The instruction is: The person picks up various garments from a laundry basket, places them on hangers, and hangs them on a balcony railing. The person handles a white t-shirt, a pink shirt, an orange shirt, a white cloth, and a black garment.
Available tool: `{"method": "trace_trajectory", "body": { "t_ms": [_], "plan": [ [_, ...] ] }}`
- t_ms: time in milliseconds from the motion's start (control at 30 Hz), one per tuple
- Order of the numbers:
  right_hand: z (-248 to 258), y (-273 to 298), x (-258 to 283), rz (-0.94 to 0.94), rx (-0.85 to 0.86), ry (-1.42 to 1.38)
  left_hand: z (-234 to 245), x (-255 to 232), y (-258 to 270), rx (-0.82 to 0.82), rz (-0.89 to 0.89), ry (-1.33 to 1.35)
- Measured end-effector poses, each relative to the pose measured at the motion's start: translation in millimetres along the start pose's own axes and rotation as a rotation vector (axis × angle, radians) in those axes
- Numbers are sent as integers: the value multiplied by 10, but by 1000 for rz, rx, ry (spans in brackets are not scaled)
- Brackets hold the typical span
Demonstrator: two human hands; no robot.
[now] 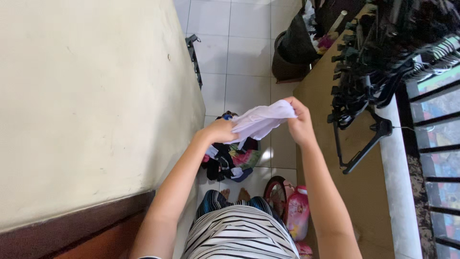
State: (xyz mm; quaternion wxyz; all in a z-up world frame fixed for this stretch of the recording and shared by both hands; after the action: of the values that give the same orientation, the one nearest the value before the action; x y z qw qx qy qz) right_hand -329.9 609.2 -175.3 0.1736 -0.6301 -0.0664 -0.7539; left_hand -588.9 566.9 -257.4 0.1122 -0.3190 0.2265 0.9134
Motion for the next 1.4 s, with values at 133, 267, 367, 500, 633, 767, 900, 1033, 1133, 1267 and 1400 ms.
{"method": "trace_trajectory", "body": {
  "t_ms": [133,267,367,500,633,767,900,1033,1133,1267,1400],
  "plan": [
    [292,11,-55,-15,99,-122,157,65,130,5,203,-34],
    [412,95,107,20,205,137,621,-287,398,-318,-18,197],
    [392,206,446,-17,282,561,910,-532,550,-350,-17,280],
    [293,351,635,-61,447,991,1043,-756,613,-423,-92,275],
    [676,390,596,240,120,658,1052,-810,601,-543,-269,190],
    [953,460,474,211,-40,665,1037,-878,523,-572,-109,33],
    [1090,547,473,78,-207,791,1010,-1179,413,-580,-272,166],
    [1193,635,580,-116,-195,865,1045,-1560,228,-658,-433,75],
    [1353,635,680,71,-252,735,1011,-1920,88,-813,-589,106],
    [1998,421,694,104,-662,400,1060,-2382,-122,-816,-674,131],
    [2855,-48,815,238,-889,368,1223,-2755,-314,-790,-740,93]
  ]
}}
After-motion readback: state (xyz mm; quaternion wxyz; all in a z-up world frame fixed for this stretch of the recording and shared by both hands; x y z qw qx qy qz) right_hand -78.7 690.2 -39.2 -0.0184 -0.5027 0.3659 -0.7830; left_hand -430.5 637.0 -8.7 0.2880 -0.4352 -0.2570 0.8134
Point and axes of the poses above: each hand's wrist, its own y-axis away from the middle knuckle, its own z-axis out of the back of the hand, x = y × z, the point moved 3 cm from there along -y, towards the middle knuckle, and after that the axes turned 12 degrees about y, right-handed, at the moved point
